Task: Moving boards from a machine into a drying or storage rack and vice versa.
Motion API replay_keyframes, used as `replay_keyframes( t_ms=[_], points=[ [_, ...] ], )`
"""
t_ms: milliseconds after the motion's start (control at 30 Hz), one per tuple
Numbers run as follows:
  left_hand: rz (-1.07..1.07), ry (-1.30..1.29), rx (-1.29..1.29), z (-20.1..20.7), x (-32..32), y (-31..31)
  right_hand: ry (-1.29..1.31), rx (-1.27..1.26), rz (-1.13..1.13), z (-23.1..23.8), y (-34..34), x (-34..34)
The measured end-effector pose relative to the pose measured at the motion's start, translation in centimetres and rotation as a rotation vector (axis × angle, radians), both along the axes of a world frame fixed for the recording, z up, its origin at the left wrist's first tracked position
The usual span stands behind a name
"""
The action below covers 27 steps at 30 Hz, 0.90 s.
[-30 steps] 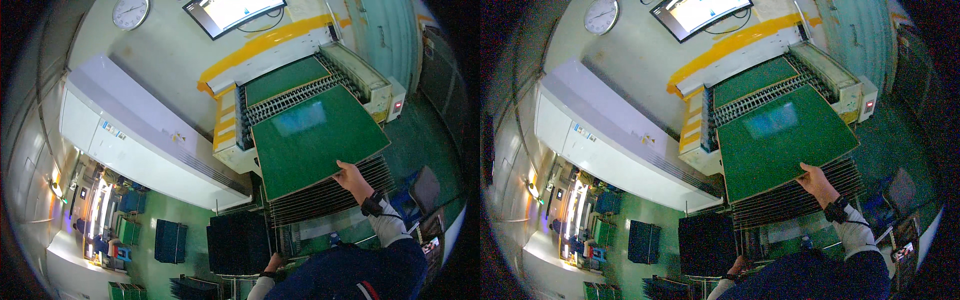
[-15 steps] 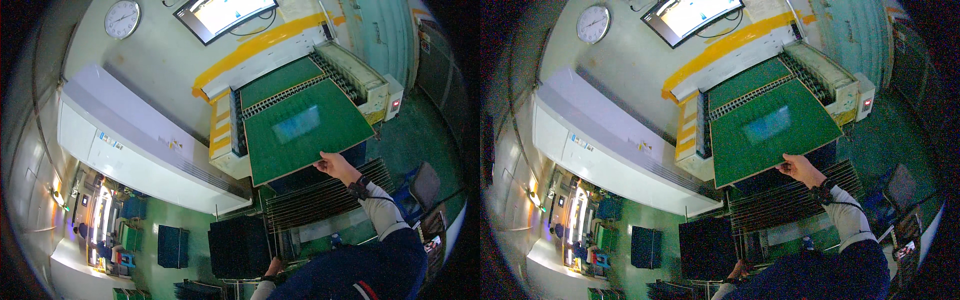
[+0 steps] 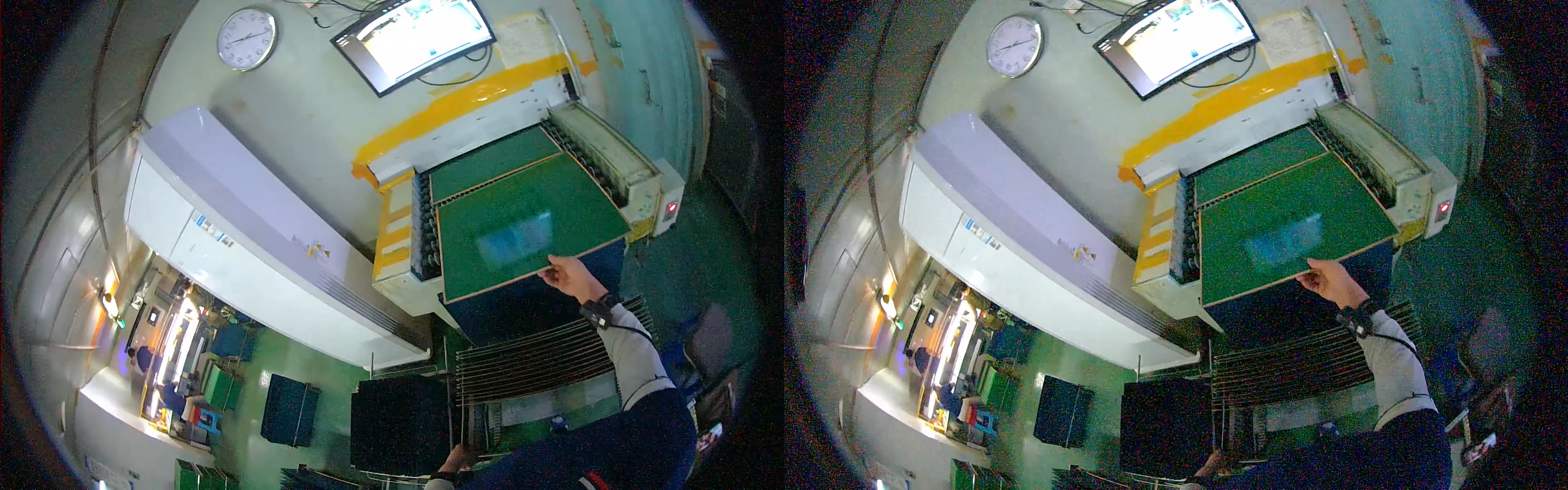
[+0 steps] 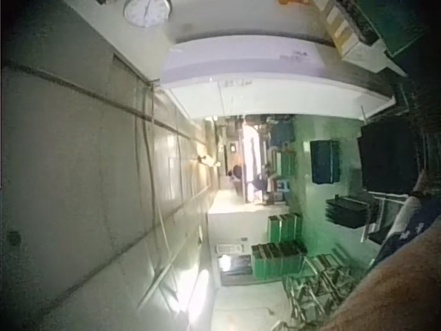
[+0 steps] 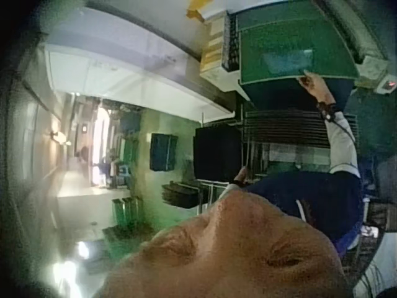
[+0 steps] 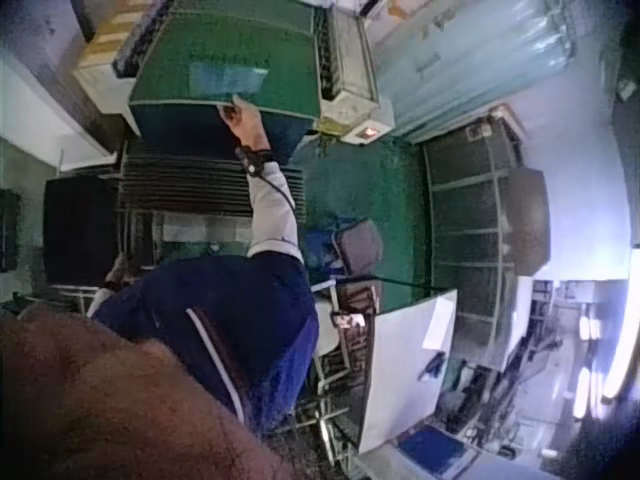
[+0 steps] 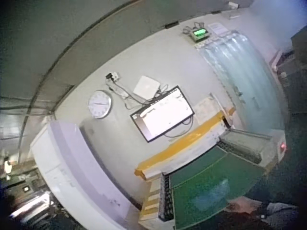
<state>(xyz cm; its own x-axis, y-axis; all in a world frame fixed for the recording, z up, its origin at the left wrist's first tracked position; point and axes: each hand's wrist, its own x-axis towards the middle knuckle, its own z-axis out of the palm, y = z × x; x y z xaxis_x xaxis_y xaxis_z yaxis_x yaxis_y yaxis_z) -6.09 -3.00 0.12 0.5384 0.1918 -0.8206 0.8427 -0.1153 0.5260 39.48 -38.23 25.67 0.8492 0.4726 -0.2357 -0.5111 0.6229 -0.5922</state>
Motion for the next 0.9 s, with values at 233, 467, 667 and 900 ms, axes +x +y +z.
replay_keyframes(
  t_ms=[233, 467, 667, 900],
  points=[
    [0.005, -0.027, -0.086, 2.0, -0.4, 0.0, 0.064, -0.065, 0.004, -1.8, 0.9, -1.1],
    [-0.017, 0.023, -0.057, -1.7, -1.3, 0.9, 0.052, -0.088, -0.012, -1.9, 1.5, -0.6],
    [0.014, 0.004, -0.065, -1.3, -1.6, 0.8, 0.090, -0.092, -0.034, -0.8, 2.1, -1.2],
    [-0.023, -0.061, -0.018, -0.9, -2.1, 0.5, 0.029, -0.090, -0.018, -0.5, 2.0, -1.0]
  ],
)
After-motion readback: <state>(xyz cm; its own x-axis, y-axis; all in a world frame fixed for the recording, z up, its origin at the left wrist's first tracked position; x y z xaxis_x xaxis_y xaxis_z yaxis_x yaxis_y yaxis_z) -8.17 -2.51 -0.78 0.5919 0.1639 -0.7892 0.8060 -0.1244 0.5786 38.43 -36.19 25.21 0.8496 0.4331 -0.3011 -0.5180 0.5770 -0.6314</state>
